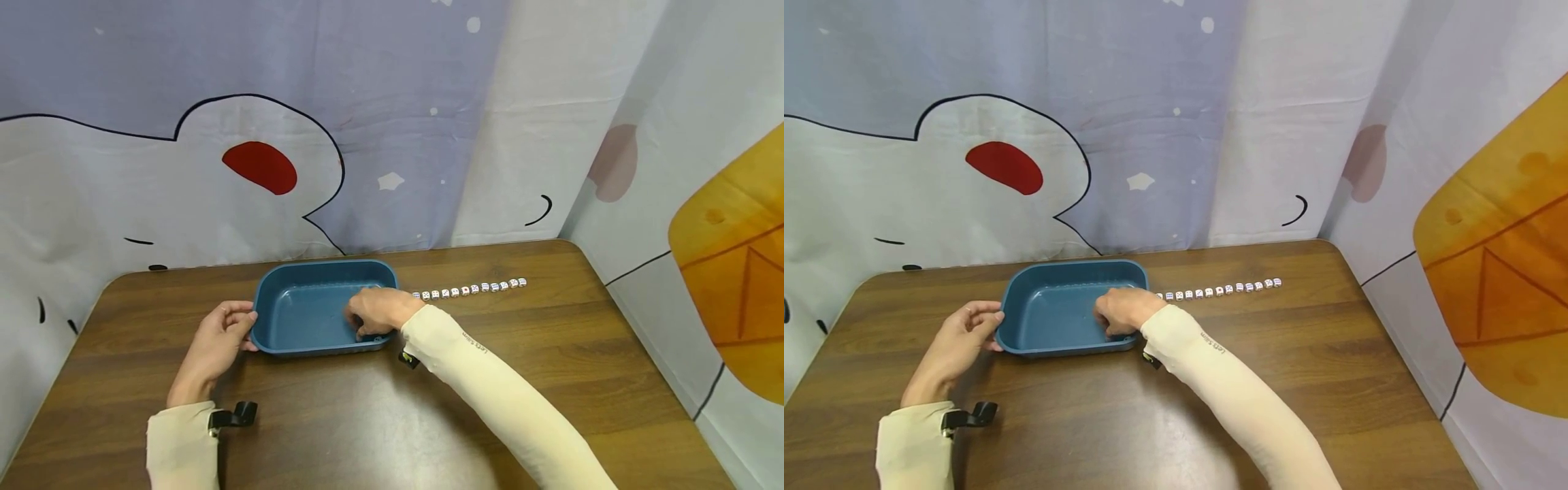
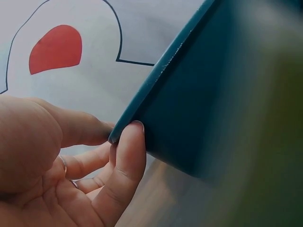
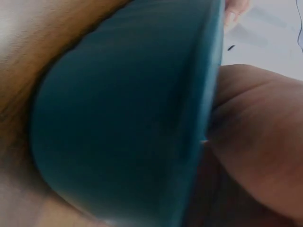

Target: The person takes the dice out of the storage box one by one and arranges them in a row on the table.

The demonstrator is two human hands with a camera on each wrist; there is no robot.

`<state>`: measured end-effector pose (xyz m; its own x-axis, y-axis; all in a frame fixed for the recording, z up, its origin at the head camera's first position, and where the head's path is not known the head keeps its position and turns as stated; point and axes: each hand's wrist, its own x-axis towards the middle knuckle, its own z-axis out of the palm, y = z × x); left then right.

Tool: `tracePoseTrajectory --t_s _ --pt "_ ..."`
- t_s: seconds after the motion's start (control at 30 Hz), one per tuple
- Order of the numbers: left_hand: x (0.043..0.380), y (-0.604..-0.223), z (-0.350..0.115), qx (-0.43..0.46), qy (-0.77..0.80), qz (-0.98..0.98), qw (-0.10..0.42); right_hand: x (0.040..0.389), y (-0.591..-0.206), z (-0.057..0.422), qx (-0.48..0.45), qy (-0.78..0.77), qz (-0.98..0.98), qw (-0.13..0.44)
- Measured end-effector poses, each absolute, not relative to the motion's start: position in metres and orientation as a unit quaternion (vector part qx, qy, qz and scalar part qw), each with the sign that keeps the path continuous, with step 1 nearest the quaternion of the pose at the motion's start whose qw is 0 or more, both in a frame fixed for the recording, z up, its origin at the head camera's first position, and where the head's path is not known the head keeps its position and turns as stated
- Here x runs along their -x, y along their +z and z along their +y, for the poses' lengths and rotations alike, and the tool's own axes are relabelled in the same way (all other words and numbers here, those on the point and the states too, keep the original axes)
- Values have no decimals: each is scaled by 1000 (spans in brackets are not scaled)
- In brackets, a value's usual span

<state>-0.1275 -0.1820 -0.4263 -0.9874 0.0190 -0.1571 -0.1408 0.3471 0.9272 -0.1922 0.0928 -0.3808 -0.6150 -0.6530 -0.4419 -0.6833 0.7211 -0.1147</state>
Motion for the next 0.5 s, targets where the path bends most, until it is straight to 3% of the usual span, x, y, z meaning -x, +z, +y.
tracePoseTrajectory --t_s 0.23,0.5 --pt "129 -426 -181 36 572 816 69 189 -370 96 351 45 888 292" --pt "129 -426 -180 34 577 814 62 187 -369 97 350 56 884 305"
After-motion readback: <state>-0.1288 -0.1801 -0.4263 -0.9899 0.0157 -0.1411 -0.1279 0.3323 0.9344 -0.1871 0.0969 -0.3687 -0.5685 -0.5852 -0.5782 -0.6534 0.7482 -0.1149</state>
